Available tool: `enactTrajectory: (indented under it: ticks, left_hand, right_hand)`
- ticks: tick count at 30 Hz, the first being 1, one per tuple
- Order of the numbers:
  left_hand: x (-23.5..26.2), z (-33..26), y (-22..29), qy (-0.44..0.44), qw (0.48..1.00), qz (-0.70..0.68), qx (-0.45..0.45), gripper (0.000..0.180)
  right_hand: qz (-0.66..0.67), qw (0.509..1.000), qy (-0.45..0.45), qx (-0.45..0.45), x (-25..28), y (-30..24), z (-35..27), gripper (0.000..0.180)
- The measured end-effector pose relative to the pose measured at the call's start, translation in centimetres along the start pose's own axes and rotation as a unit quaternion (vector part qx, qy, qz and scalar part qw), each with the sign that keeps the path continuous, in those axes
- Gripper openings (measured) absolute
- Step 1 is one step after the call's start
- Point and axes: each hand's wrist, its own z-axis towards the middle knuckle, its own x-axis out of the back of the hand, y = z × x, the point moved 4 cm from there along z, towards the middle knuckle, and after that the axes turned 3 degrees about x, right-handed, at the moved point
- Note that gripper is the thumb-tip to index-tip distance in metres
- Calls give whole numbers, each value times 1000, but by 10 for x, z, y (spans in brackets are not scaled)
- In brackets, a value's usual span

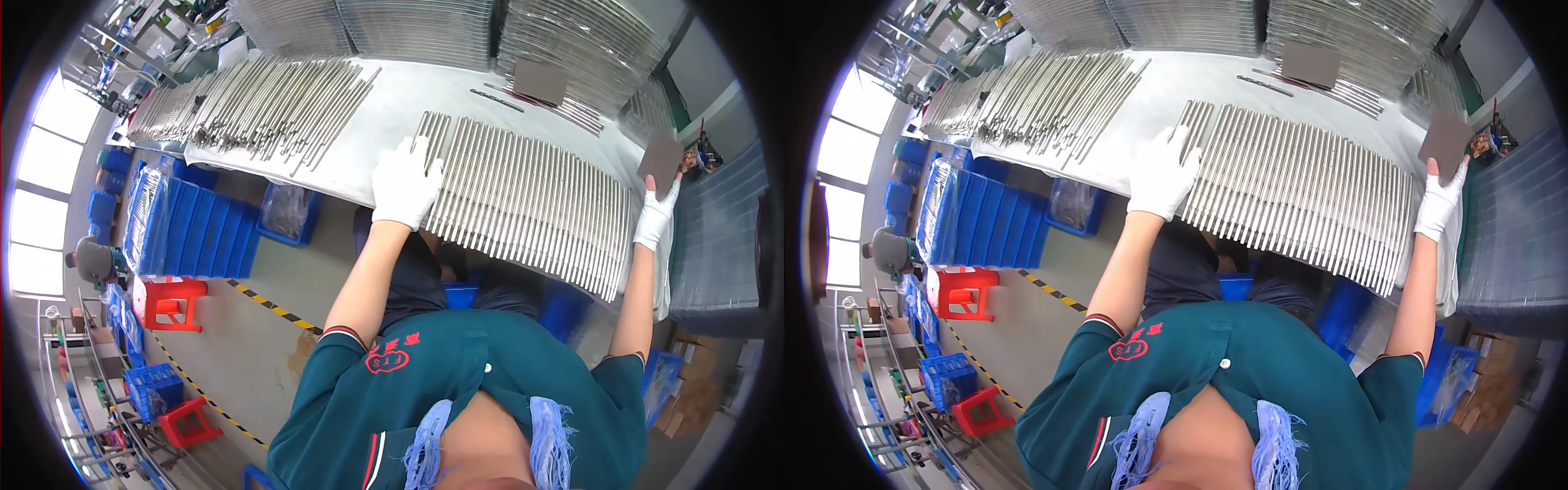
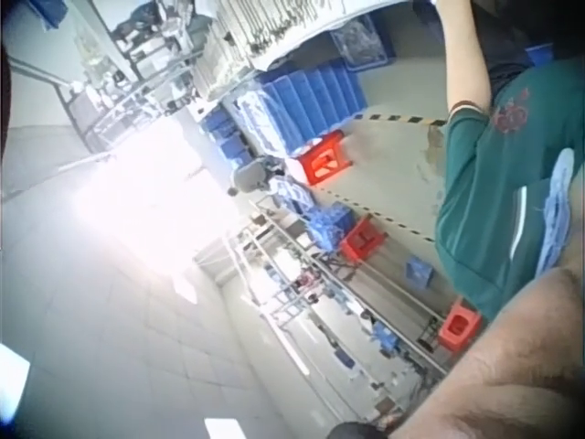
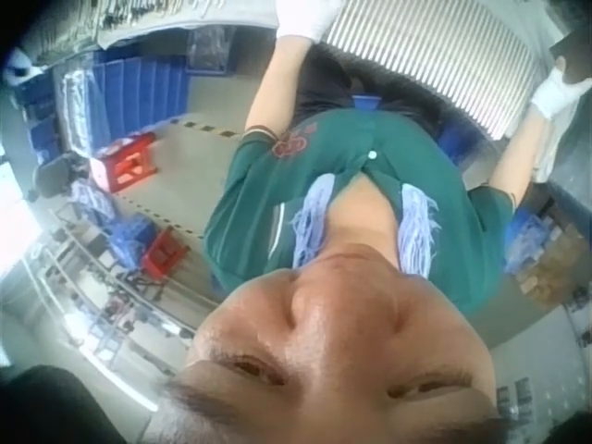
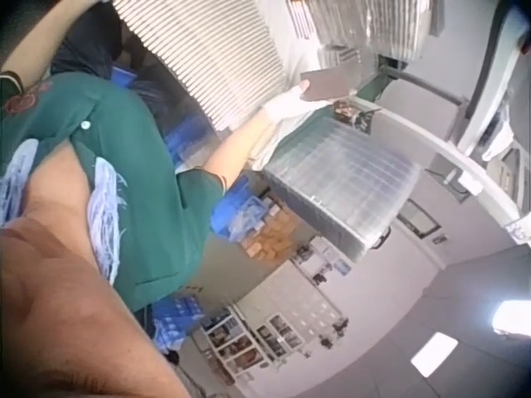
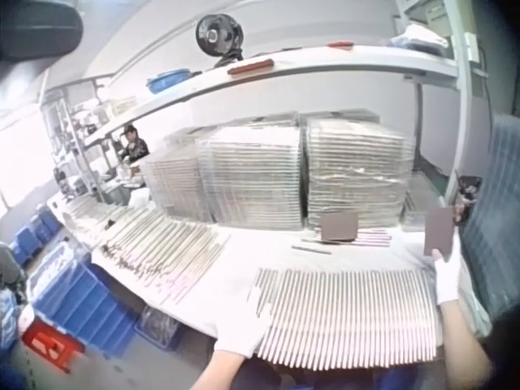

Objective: Polishing a large number of thin metal rods arranged on a workbench using a hand-held sanding block.

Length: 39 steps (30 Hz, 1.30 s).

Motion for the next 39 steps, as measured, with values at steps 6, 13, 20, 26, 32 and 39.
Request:
enactTrajectory:
  ticks: [6, 13, 20, 26, 32, 39]
  left_hand:
    - [13, -24, 2, -9, 998, -34, -48, 52]
    - [36, -81, -17, -114, 979, -51, -163, 90]
    - [24, -48, -20, -99, 967, -16, -233, 100]
    - [17, -40, -20, -126, 962, -7, -243, 102]
    - [22, -45, -5, -187, 956, -36, -224, 105]
    - [23, -43, 3, -189, 953, -31, -233, 103]
  right_hand:
    - [23, 999, -39, 19, -7, -5, -6, 80]
    - [-26, 999, -13, -13, 1, -2, -6, 83]
    - [-81, 996, 14, 25, 5, -2, -4, 81]
    - [-99, 995, 7, 19, 7, -4, -4, 81]
    - [-117, 993, 0, 13, 10, -2, -3, 81]
    - [-90, 996, -12, -9, 10, 2, -1, 81]
